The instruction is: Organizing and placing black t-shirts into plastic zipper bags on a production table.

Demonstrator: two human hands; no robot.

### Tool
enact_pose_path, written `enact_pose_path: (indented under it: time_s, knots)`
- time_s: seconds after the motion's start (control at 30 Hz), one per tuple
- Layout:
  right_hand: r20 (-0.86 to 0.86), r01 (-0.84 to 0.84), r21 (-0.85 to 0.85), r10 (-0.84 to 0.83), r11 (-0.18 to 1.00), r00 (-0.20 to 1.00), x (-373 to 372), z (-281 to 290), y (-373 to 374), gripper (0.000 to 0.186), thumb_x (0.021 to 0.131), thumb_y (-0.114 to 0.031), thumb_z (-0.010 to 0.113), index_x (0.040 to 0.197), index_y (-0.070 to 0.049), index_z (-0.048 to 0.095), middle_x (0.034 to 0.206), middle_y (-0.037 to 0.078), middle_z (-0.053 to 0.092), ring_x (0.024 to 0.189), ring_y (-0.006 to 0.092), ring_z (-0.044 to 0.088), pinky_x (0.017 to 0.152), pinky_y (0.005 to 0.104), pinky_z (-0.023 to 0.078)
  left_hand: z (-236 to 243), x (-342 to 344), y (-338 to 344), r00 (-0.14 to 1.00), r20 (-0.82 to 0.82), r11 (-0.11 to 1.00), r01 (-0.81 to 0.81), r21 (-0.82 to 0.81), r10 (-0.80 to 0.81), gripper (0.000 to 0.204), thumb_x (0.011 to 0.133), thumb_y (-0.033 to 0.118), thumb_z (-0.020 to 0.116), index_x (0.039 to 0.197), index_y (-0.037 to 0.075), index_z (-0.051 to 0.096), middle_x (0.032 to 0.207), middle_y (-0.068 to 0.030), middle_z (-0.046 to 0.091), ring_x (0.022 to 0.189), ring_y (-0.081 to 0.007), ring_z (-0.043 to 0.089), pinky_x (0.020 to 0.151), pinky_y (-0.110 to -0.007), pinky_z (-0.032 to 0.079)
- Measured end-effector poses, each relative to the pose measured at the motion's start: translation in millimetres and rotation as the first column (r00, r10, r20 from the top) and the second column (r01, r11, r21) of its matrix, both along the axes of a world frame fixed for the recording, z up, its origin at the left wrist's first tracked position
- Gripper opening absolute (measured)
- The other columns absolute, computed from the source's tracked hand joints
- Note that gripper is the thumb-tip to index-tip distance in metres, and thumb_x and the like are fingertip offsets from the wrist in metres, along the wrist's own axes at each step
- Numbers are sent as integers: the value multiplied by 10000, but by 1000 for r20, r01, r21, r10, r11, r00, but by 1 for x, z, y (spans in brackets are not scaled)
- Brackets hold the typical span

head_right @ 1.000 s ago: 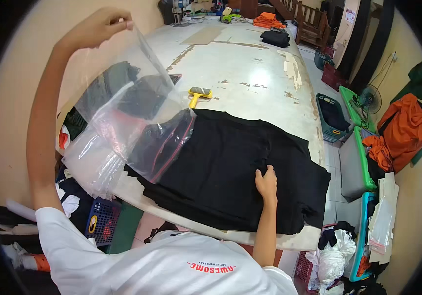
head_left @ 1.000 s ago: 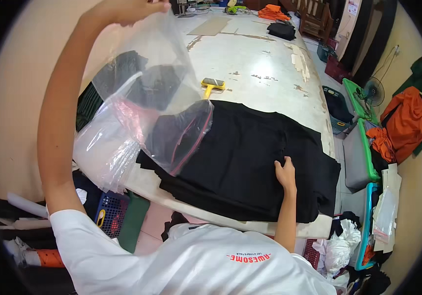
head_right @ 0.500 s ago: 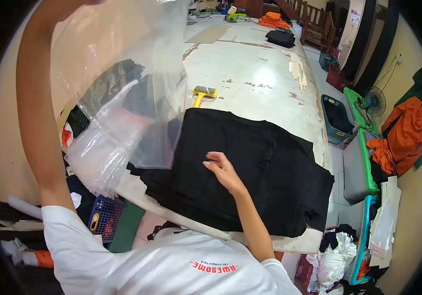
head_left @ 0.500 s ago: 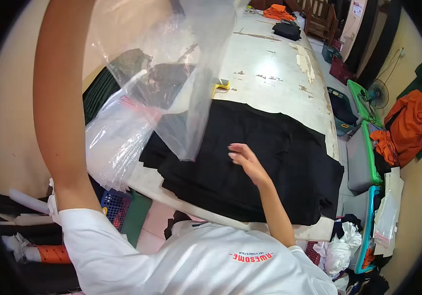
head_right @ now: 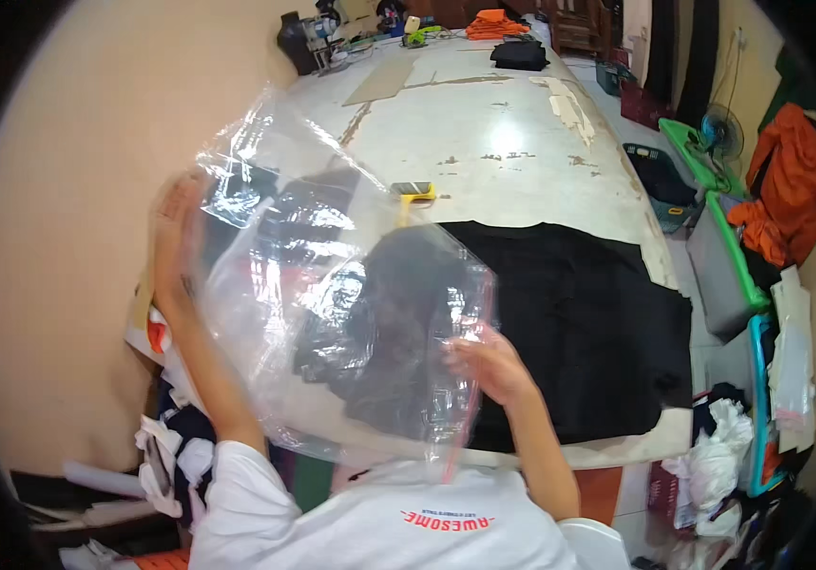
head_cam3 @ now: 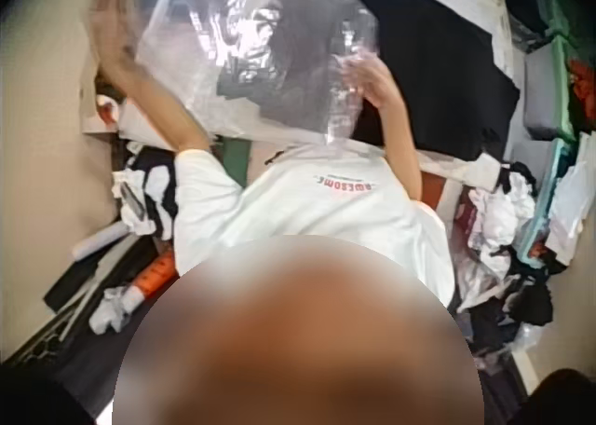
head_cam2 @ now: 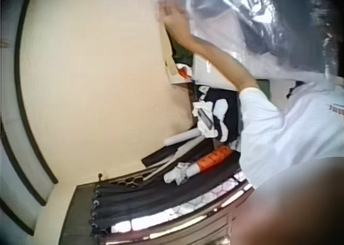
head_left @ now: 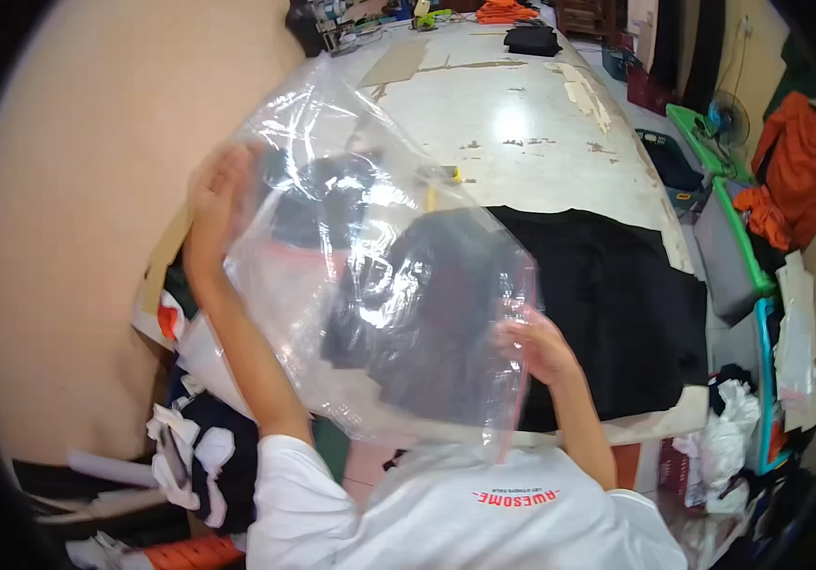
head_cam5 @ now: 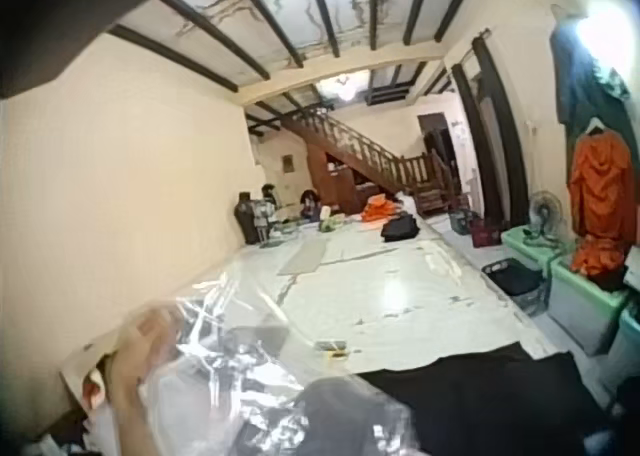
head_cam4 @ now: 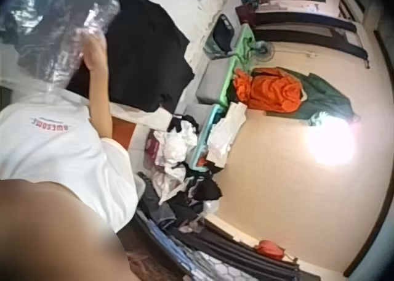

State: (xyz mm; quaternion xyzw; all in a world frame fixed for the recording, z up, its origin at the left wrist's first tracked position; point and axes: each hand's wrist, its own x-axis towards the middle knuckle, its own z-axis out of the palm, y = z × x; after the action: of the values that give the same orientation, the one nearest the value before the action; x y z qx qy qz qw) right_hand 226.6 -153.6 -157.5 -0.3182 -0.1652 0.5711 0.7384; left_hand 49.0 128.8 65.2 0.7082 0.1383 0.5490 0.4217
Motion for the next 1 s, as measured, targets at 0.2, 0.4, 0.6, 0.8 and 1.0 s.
enact_pose_path:
  time_s: [0.2, 0.4, 0.6, 0.8, 1.0]
  knots:
    - [254, 424, -194, -373, 885, 893, -8, -23, -12, 403, 766, -90, 613, 1121, -44, 428, 777, 25, 554, 645, 84, 543, 508, 201, 437, -151, -5, 89, 887, -462, 980, -112, -164, 24, 338, 836, 320, 546, 1018, 36, 562, 768, -8, 511, 668, -77, 466, 590, -213, 386]
    - [229, 691, -282, -652, 666, 723, -40, -51, -34, 342, 778, -49, 582, 1090, -55, 442, 787, 39, 583, 582, 71, 534, 491, 204, 469, -208, -43, 43, 915, -368, 894, -19, -447, -165, 333, 872, 325, 473, 917, 6, 558, 776, -68, 560, 726, -137, 527, 692, -249, 423]
    - [298, 865, -276, -818, 419, 492, -70, -59, -39, 268, 780, -37, 577, 1016, -68, 453, 776, 23, 568, 638, 84, 549, 542, 221, 486, -215, -70, 1, 14, -423, 411, 267, -872, -906, 419, 890, 367, 421, 923, -7, 607, 718, -60, 614, 603, -105, 580, 563, -207, 462]
    - [271, 963, -231, -942, 136, 198, -109, -66, -44, 283, 792, -50, 568, 1032, -97, 424, 852, 24, 550, 752, 105, 550, 620, 259, 504, -223, -40, -51, -262, -362, 269, 329, -905, -895, 439, 868, 391, 453, 1038, 2, 564, 790, -102, 617, 625, -124, 586, 575, -226, 476]
    - [181, 939, -316, -963, 133, 198, -150, -68, -14, 376, 796, -47, 557, 1075, -55, 305, 891, 148, 561, 726, 189, 584, 638, 321, 524, -225, -34, -78, -117, -356, 305, 317, -898, -927, 430, 848, 342, 506, 1118, 10, 464, 883, -120, 607, 642, -143, 600, 571, -240, 489]
